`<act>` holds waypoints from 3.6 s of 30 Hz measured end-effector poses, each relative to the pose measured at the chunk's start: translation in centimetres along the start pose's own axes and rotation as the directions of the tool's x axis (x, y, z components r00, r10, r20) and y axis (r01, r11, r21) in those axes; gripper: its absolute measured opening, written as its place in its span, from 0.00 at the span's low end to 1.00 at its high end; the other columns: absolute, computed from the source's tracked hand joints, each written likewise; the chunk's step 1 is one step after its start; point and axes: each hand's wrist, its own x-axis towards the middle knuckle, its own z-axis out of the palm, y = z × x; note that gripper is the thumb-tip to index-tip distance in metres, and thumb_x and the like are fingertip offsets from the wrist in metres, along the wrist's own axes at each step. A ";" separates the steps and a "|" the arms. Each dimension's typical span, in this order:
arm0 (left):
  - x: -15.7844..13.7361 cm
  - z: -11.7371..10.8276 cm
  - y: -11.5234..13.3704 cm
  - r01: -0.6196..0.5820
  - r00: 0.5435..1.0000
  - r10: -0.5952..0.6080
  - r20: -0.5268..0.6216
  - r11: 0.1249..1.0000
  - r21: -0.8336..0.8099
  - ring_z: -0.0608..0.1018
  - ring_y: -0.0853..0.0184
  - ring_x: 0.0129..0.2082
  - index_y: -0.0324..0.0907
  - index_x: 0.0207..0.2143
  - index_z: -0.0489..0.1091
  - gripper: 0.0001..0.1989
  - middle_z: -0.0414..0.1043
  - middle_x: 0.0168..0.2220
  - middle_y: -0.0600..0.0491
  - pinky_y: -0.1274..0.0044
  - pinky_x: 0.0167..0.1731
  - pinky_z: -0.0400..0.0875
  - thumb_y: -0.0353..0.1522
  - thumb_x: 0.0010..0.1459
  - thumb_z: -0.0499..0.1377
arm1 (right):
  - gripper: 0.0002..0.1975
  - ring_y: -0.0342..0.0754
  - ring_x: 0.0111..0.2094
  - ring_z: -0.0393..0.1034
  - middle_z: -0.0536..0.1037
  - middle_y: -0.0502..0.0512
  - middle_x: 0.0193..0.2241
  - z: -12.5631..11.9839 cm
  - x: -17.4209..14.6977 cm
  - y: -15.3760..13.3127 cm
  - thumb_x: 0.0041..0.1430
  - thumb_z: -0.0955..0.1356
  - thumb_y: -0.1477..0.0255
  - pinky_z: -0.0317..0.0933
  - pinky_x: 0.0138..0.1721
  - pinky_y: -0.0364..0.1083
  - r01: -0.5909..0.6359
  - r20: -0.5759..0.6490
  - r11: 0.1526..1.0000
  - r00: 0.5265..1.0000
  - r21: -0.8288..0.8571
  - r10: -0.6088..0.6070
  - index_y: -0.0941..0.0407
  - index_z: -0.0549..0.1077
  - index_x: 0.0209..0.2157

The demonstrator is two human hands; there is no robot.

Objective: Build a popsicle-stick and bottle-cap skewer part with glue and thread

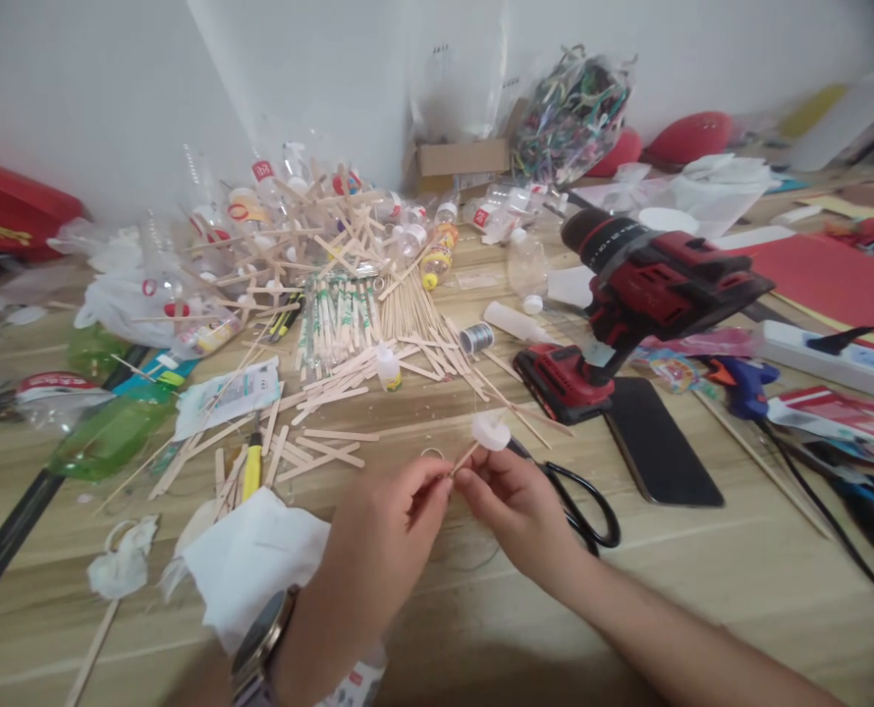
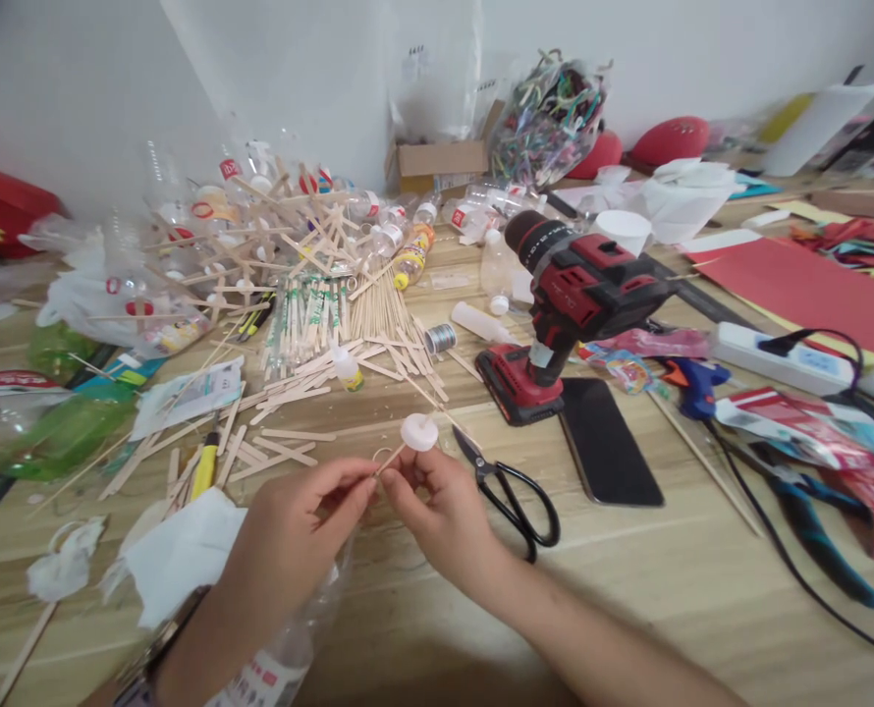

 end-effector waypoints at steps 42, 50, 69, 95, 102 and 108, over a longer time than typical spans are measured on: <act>2.1 1.4 -3.5 0.422 0.900 -0.308 0.308 0.439 -0.793 0.65 0.77 0.16 0.37 0.28 0.72 0.16 0.72 0.21 0.56 0.83 0.15 0.56 0.37 0.40 0.70 | 0.26 0.41 0.19 0.61 0.73 0.51 0.20 -0.2 2.2 0.6 0.53 0.67 0.47 0.55 0.22 0.42 -0.221 0.000 0.970 0.975 0.100 0.222 0.59 0.74 0.26; 2.5 1.2 -3.9 0.492 0.864 -0.345 0.367 0.421 -0.762 0.72 0.74 0.17 0.37 0.30 0.70 0.08 0.72 0.20 0.57 0.81 0.20 0.67 0.30 0.48 0.65 | 0.28 0.41 0.18 0.60 0.74 0.52 0.19 -0.9 2.9 1.3 0.53 0.65 0.46 0.54 0.21 0.42 -0.203 -0.111 0.979 0.973 0.000 0.202 0.59 0.77 0.27; 1.2 1.9 -3.0 0.445 0.875 -0.357 0.328 0.323 -0.835 0.64 0.79 0.13 0.38 0.27 0.69 0.13 0.70 0.20 0.58 0.85 0.11 0.50 0.34 0.39 0.67 | 0.06 0.44 0.25 0.65 0.73 0.51 0.26 -0.9 1.9 -0.3 0.58 0.65 0.73 0.57 0.27 0.43 0.190 0.147 0.803 0.981 -0.565 -0.129 0.55 0.74 0.32; 0.7 2.4 -2.8 0.426 0.890 -0.319 0.325 0.327 -0.844 0.60 0.77 0.13 0.38 0.25 0.71 0.10 0.62 0.15 0.60 0.82 0.13 0.45 0.34 0.40 0.64 | 0.06 0.44 0.25 0.67 0.70 0.51 0.26 -0.1 0.9 -0.3 0.59 0.64 0.78 0.59 0.25 0.41 0.424 0.263 0.622 0.904 -0.659 -0.338 0.54 0.67 0.30; 0.6 2.4 -2.9 0.445 0.887 -0.297 0.353 0.343 -0.827 0.59 0.78 0.13 0.39 0.23 0.71 0.07 0.62 0.15 0.60 0.81 0.13 0.45 0.34 0.41 0.63 | 0.07 0.44 0.25 0.69 0.71 0.52 0.26 -0.2 0.6 0.1 0.59 0.64 0.79 0.61 0.24 0.40 0.481 0.279 0.634 0.874 -0.605 -0.398 0.54 0.70 0.31; 0.5 2.0 -2.8 0.483 0.865 -0.312 0.393 0.310 -0.819 0.60 0.77 0.15 0.40 0.26 0.72 0.08 0.62 0.16 0.60 0.82 0.14 0.44 0.33 0.41 0.65 | 0.07 0.45 0.29 0.72 0.75 0.54 0.29 -1.3 0.8 0.5 0.61 0.65 0.75 0.67 0.30 0.42 0.604 0.363 0.589 0.795 -0.537 -0.485 0.52 0.75 0.37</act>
